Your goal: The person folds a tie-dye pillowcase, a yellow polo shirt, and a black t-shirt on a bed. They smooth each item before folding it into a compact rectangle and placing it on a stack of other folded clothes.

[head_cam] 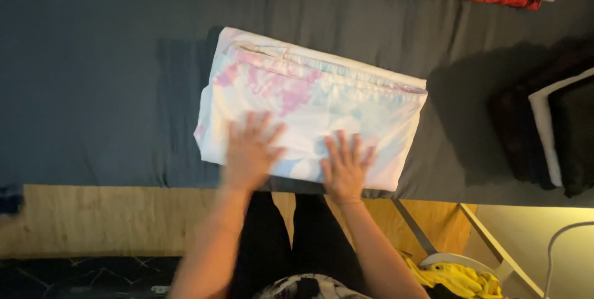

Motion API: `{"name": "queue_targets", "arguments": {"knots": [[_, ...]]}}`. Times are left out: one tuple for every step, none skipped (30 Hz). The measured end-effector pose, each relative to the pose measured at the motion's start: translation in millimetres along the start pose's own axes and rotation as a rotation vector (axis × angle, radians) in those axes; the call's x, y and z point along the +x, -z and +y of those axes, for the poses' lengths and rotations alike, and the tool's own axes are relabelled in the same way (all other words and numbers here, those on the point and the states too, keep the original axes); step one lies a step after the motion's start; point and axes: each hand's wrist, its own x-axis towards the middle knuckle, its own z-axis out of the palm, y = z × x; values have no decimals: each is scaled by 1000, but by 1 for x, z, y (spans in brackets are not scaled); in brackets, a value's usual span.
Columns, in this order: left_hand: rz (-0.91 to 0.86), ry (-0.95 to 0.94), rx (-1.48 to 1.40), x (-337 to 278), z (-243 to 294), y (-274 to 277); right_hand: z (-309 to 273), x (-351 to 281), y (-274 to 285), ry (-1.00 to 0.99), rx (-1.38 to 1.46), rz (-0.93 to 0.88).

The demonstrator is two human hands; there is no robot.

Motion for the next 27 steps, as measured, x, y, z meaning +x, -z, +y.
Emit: {"name": "queue_targets", "arguments": {"knots": [[-1,-1,4,-5,-21,10,14,-9,-1,-1,4,2],[-27,103,128,-8,-39,19,30,-18,-1,-42,-10,-1],[-50,209,253,-10,-58,28,46,-27,-1,-82,-23,-5],[-40,207,252,-15,-65,32,58,-36,3,-81,-28,4],[29,404,203,-20,-73,38,69,-45,7,-168,-81,4],[101,600,152,-23,-82,44,80,-51,10,-256,-132,9],[115,598,150,-23,-85,43,88,-54,11,-254,-135,22],[239,618,99,-26,-88,41,96,-58,12,-467,-46,-94],[362,637,47,-28,-90,40,104,-61,13,-678,47,-211],[369,635,46,-26,-81,41,103,-59,14,-677,47,-205],[358,587,-21,-23,-72,42,103,-57,15,-681,114,-166],[350,534,-91,-17,-64,42,103,-53,15,-686,178,-120],[361,527,-95,-19,-64,35,103,-49,18,-686,176,-107],[45,655,-85,-20,-63,30,103,-46,21,-710,194,-176],[-274,774,-72,-20,-62,25,103,-42,25,-734,212,-245],[-263,761,-75,-12,-67,22,117,-38,15,-740,211,-228],[-275,841,-148,-4,-73,18,131,-33,4,-807,310,-234],[-298,922,-222,-1,-75,14,144,-34,-4,-878,409,-247],[-297,910,-224,0,-77,10,128,-21,23,-886,407,-238],[-295,969,-345,5,-81,6,114,-5,49,-983,707,-181],[-295,1025,-467,11,-84,2,100,11,76,-1063,1011,-117],[-291,1006,-467,12,-84,7,99,11,83,-1067,1015,-97],[-353,1009,-492,14,-85,12,99,10,90,-1123,1082,-139],[-421,1005,-515,17,-86,16,98,8,97,-1184,1148,-176],[-423,980,-513,28,-70,49,102,5,97,-1194,1153,-151],[-503,981,-565,36,-54,82,106,1,97,-1245,1212,-194],[-584,980,-615,44,-39,115,109,-4,97,-1294,1272,-237]]}}
